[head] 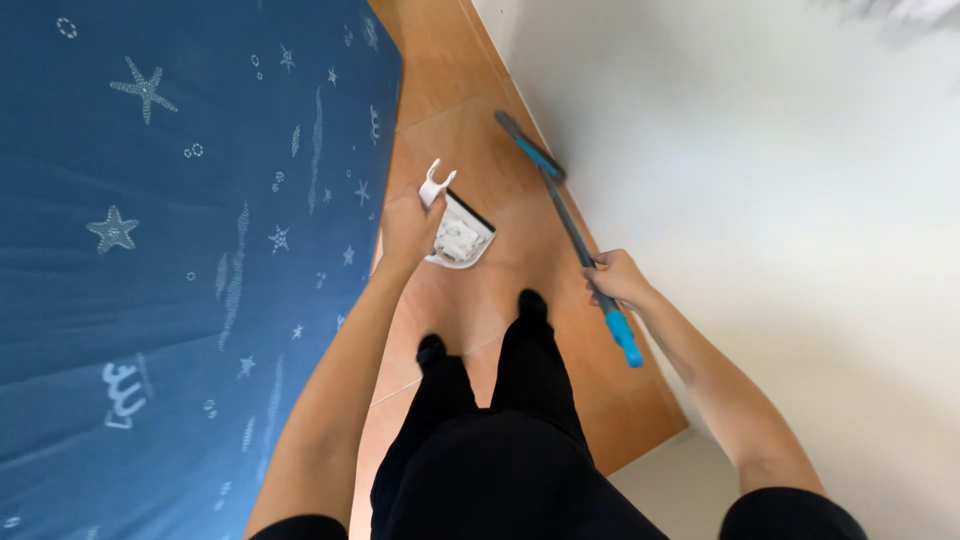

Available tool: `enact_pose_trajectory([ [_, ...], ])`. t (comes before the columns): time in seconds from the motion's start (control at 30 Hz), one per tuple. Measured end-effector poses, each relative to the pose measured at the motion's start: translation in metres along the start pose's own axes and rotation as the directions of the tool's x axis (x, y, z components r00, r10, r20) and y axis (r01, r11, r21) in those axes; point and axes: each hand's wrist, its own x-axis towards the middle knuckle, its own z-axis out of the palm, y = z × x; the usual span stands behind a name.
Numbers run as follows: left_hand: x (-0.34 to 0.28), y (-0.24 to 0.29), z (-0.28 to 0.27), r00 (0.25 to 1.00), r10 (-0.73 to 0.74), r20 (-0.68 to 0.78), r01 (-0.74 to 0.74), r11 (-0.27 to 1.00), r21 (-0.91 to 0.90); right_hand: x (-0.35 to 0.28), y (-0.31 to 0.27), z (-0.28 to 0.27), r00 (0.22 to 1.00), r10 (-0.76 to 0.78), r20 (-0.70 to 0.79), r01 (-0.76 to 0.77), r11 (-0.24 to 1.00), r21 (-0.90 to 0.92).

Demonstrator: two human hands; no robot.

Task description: The person sweeps debris from the tiled floor into a dustpan using a broom. They move a blue mattress aside to clean underneath it and then return it to its original position. Finally, the person picks up a pillow from a nearby bed and places it on the mattress.

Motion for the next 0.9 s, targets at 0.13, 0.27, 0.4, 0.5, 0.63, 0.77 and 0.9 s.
enact_pose_trajectory([
  [0.13, -0.009, -0.016, -0.005, 0.993, 0.077, 0.091, -0.077, 0.997, -0.008, -0.054, 0.014, 0.049, 0.994, 0.113, -0.005, -0.11, 0.978, 0.176],
  [0.27, -0.009, -0.017, -0.005, 0.987, 0.086, 0.137, -0.077, 0.994, -0.073, -0.135, 0.005, 0.033, 0.977, 0.211, 0.027, -0.21, 0.933, 0.292],
  [0.4, 0.0, -0.019, -0.005, 0.98, 0.166, 0.112, -0.155, 0.983, -0.098, -0.207, -0.013, -0.001, 0.953, 0.273, -0.13, -0.216, 0.915, 0.342],
  [0.5, 0.012, -0.022, -0.015, 0.978, 0.142, 0.153, -0.133, 0.989, -0.068, -0.23, -0.015, -0.003, 0.954, 0.245, -0.171, -0.169, 0.915, 0.366],
  [0.63, 0.029, -0.012, -0.025, 0.968, 0.185, 0.171, -0.188, 0.982, 0.001, -0.187, 0.017, 0.012, 0.948, 0.252, -0.195, -0.17, 0.917, 0.36],
  [0.77, 0.049, -0.003, -0.022, 0.95, 0.186, 0.25, -0.219, 0.969, 0.113, -0.099, 0.044, 0.037, 0.953, 0.243, -0.183, -0.145, 0.893, 0.427],
  [0.9, 0.061, -0.001, -0.005, 0.938, 0.215, 0.271, -0.262, 0.953, 0.151, -0.052, 0.03, 0.052, 0.982, 0.186, -0.032, -0.151, 0.876, 0.457],
])
